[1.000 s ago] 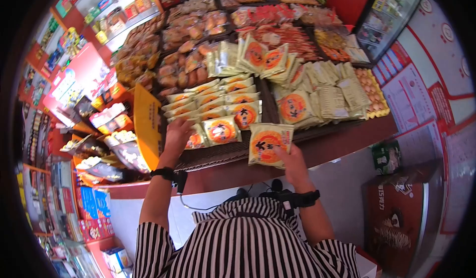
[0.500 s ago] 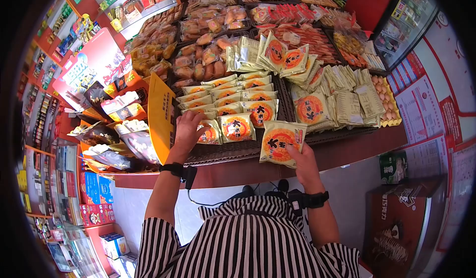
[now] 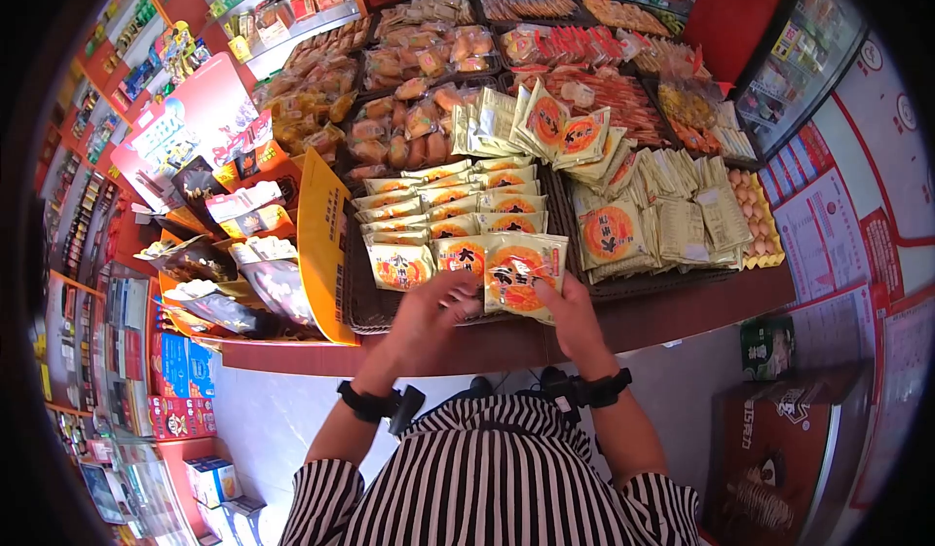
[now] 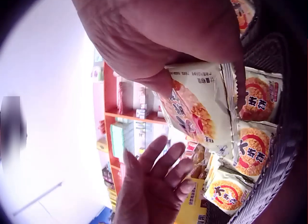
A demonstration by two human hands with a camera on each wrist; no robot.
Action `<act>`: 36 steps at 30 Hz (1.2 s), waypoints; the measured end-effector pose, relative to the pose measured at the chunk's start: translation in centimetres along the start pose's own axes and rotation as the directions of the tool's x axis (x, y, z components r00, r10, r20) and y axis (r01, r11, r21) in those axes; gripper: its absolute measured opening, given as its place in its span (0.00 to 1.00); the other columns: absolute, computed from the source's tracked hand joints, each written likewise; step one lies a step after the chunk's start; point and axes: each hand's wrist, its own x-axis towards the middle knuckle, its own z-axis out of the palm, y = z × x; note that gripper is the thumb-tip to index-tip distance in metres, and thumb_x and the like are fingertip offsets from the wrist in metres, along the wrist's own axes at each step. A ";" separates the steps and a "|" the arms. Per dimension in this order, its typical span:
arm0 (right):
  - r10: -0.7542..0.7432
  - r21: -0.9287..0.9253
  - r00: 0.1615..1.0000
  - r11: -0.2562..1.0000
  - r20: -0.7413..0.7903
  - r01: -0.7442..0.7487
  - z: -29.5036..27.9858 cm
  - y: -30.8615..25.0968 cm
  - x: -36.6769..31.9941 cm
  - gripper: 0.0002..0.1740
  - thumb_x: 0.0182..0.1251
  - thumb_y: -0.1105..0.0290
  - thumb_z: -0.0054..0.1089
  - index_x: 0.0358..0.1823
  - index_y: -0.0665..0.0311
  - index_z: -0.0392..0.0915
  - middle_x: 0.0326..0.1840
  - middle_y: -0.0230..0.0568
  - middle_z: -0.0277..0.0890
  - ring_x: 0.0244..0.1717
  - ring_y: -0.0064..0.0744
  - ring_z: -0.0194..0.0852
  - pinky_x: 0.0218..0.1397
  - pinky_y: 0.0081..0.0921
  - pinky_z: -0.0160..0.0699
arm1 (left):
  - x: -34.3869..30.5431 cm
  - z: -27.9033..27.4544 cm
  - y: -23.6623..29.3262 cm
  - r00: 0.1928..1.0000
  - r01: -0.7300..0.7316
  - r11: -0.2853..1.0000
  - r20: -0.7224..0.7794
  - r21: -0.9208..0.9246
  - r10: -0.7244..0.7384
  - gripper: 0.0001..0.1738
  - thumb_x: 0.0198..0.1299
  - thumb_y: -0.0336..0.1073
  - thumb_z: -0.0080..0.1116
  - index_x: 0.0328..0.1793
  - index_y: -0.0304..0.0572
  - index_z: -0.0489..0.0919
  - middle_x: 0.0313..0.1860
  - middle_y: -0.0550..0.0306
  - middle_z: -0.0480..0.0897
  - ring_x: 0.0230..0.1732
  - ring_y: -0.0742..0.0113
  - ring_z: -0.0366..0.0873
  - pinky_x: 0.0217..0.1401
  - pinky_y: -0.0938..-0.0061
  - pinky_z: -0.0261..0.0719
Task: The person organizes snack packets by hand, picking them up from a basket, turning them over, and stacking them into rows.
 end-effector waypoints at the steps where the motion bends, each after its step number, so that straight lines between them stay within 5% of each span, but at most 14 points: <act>1: -0.030 -0.060 0.999 0.998 0.018 0.031 0.7 -0.1 0.1 0.18 0.70 0.72 0.48 0.58 0.71 0.67 0.54 0.40 0.73 0.52 0.24 0.72 0.56 0.24 0.73 | 0.0 0.7 0.2 1.000 -0.001 0.999 0.019 -0.039 0.002 0.26 0.58 0.36 0.61 0.61 0.38 0.70 0.50 0.54 0.78 0.48 0.69 0.75 0.49 0.74 0.75; 3: -0.100 -0.262 0.993 0.958 0.064 0.114 1.8 0.1 0.4 0.21 0.71 0.70 0.45 0.62 0.71 0.64 0.54 0.40 0.73 0.53 0.23 0.70 0.59 0.25 0.69 | 0.0 2.0 0.2 0.999 -0.009 0.997 0.031 -0.078 0.011 0.31 0.59 0.38 0.62 0.66 0.38 0.65 0.54 0.52 0.76 0.51 0.68 0.74 0.52 0.73 0.74; 5: -0.202 -0.603 0.961 0.749 0.187 0.275 3.0 0.0 0.3 0.27 0.66 0.71 0.49 0.66 0.69 0.59 0.61 0.52 0.65 0.62 0.38 0.65 0.65 0.33 0.63 | 0.0 3.0 -0.4 0.997 -0.068 0.959 0.006 -0.275 0.072 0.43 0.59 0.42 0.61 0.73 0.36 0.51 0.62 0.49 0.69 0.57 0.66 0.71 0.57 0.72 0.72; 8: -0.331 -0.750 0.879 0.466 0.344 0.469 4.8 0.5 -0.9 0.32 0.61 0.72 0.54 0.67 0.69 0.56 0.65 0.57 0.58 0.66 0.48 0.59 0.67 0.37 0.59 | -0.1 3.6 0.2 0.989 -0.141 0.919 -0.100 -0.367 0.111 0.45 0.58 0.40 0.63 0.74 0.36 0.47 0.61 0.44 0.69 0.59 0.64 0.70 0.50 0.73 0.77; 10: -0.363 -0.786 0.840 0.334 0.403 0.521 5.6 -0.2 -1.5 0.35 0.58 0.73 0.56 0.67 0.68 0.56 0.66 0.59 0.55 0.68 0.52 0.55 0.68 0.38 0.58 | 0.2 4.1 -2.1 0.964 -0.196 0.935 -0.232 -0.294 0.129 0.35 0.61 0.38 0.58 0.70 0.32 0.56 0.58 0.45 0.73 0.58 0.64 0.72 0.51 0.74 0.76; 13: -0.317 -0.792 0.807 0.213 0.498 0.572 5.3 -1.0 -2.1 0.31 0.58 0.73 0.57 0.64 0.68 0.60 0.64 0.56 0.60 0.66 0.55 0.59 0.68 0.36 0.57 | -0.3 2.7 -2.8 0.960 0.046 0.878 -0.221 -0.477 -0.170 0.18 0.68 0.36 0.48 0.59 0.34 0.72 0.46 0.57 0.81 0.46 0.67 0.78 0.50 0.76 0.76; 16: -0.394 -0.745 0.775 0.267 0.495 0.611 3.4 -3.2 -1.4 0.27 0.56 0.73 0.59 0.59 0.69 0.65 0.58 0.57 0.66 0.60 0.49 0.66 0.64 0.36 0.64 | -0.7 1.1 -1.9 0.953 0.037 0.664 -0.174 -0.747 -0.248 0.18 0.69 0.37 0.48 0.61 0.36 0.71 0.48 0.60 0.80 0.45 0.71 0.77 0.49 0.75 0.77; 18: -0.435 -0.697 0.882 0.577 0.179 0.426 2.4 -4.8 -1.3 0.24 0.59 0.72 0.60 0.57 0.69 0.68 0.53 0.49 0.70 0.53 0.36 0.71 0.59 0.29 0.68 | -1.1 0.4 -0.7 0.960 0.008 0.640 -0.173 -0.768 -0.220 0.20 0.69 0.39 0.48 0.62 0.37 0.70 0.51 0.59 0.79 0.48 0.72 0.76 0.52 0.75 0.76; 19: -0.433 -0.697 0.882 0.575 0.185 0.428 1.9 -5.2 -1.2 0.24 0.59 0.72 0.60 0.57 0.69 0.68 0.53 0.49 0.70 0.53 0.36 0.71 0.59 0.29 0.68 | -1.2 0.2 -0.1 0.965 -0.026 0.630 -0.183 -0.776 -0.186 0.20 0.69 0.39 0.48 0.63 0.37 0.69 0.52 0.59 0.78 0.50 0.72 0.76 0.54 0.75 0.75; 21: -0.273 -0.377 0.959 0.882 0.080 0.283 1.1 -5.6 -1.0 0.22 0.61 0.73 0.58 0.57 0.68 0.68 0.53 0.40 0.70 0.49 0.23 0.69 0.54 0.20 0.68 | -1.4 0.1 0.4 0.976 -0.051 0.632 -0.172 -0.773 -0.132 0.22 0.69 0.40 0.48 0.65 0.36 0.67 0.55 0.57 0.77 0.54 0.72 0.73 0.58 0.75 0.71; 25: -0.098 -0.309 0.976 0.938 0.197 0.156 1.1 -5.2 -1.3 0.22 0.63 0.73 0.57 0.58 0.69 0.67 0.53 0.37 0.70 0.50 0.21 0.68 0.54 0.19 0.68 | -1.2 0.7 1.2 0.984 -0.060 0.660 -0.154 -0.748 -0.085 0.22 0.69 0.40 0.48 0.65 0.36 0.68 0.55 0.57 0.77 0.53 0.73 0.73 0.57 0.76 0.71; 31: -0.343 -0.598 0.910 0.687 0.232 0.412 3.0 -3.7 -1.4 0.30 0.63 0.72 0.57 0.65 0.66 0.58 0.57 0.39 0.67 0.52 0.26 0.70 0.53 0.20 0.70 | -0.6 1.9 2.6 0.940 -0.166 0.803 -0.338 -0.573 -0.047 0.19 0.69 0.41 0.47 0.59 0.35 0.73 0.51 0.58 0.80 0.51 0.73 0.74 0.56 0.78 0.71; 34: -0.241 -0.306 0.941 0.901 0.236 0.307 3.1 -3.6 -1.2 0.30 0.65 0.72 0.53 0.67 0.67 0.54 0.63 0.42 0.64 0.63 0.33 0.64 0.63 0.28 0.66 | -0.9 1.9 4.9 0.902 -0.277 0.937 -0.392 -0.212 0.178 0.15 0.64 0.35 0.54 0.55 0.39 0.77 0.49 0.56 0.81 0.48 0.66 0.77 0.54 0.74 0.74; 36: 0.060 -0.002 0.990 0.998 0.125 -0.060 2.1 -4.0 -1.0 0.28 0.71 0.59 0.44 0.69 0.60 0.55 0.63 0.41 0.64 0.60 0.33 0.67 0.57 0.30 0.71 | -0.3 1.4 5.0 0.680 -0.648 0.721 -0.240 0.246 0.693 0.18 0.52 0.30 0.59 0.52 0.43 0.80 0.46 0.53 0.81 0.46 0.57 0.79 0.53 0.68 0.77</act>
